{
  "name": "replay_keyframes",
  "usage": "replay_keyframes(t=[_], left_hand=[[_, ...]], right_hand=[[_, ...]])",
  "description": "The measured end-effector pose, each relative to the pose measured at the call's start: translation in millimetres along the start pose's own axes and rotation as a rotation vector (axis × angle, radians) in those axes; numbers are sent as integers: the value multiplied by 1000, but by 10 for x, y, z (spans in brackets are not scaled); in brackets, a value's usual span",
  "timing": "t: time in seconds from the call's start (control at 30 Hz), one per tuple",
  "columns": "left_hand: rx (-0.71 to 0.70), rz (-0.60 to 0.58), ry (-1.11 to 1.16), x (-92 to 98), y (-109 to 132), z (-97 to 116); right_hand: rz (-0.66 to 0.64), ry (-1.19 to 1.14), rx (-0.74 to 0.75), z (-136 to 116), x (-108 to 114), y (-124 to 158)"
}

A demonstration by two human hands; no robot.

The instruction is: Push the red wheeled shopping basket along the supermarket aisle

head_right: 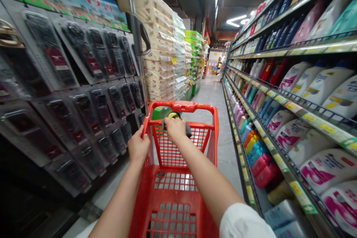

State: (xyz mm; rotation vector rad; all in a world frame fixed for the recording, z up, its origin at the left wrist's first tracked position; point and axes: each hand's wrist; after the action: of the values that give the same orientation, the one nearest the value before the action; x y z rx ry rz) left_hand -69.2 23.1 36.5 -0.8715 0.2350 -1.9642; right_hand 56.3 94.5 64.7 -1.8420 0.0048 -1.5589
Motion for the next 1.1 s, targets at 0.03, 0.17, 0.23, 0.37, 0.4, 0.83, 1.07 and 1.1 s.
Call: replay_keyframes(t=[0.03, 0.17, 0.23, 0.37, 0.4, 0.83, 1.07, 1.1], left_hand=[[-2, 2, 5, 1, -1, -5], [-19, -5, -8, 10, -1, -14], [-39, -10, -24, 16, 2, -8], [-69, -22, -55, 20, 1, 12], [-68, -19, -58, 18, -2, 15], [-74, -9, -48, 17, -10, 48], [-99, -20, -138, -34, -15, 38], [-97, -30, -154, -38, -16, 35]], right_hand=[[17, -18, 30, -140, -35, -55], [80, -46, 139, -434, -111, -154], [76, -24, 203, -365, -102, -106], [16, 54, 206, 117, 4, 157], [-1, 80, 171, 271, 49, 237], [-63, 215, 66, 1559, 789, 247], [-68, 176, 40, 1362, 540, 946], [-87, 165, 47, 1304, 536, 1054]])
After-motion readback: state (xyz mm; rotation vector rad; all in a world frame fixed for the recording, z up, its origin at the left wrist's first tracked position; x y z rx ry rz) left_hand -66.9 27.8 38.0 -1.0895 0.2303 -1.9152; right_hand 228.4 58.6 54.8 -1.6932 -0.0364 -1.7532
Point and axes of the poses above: each hand's wrist, its own y-axis away from the middle knuckle, its own x-axis out of the back of the hand, z = x × y, and after that the axes turned 12 degrees about z, right-handed
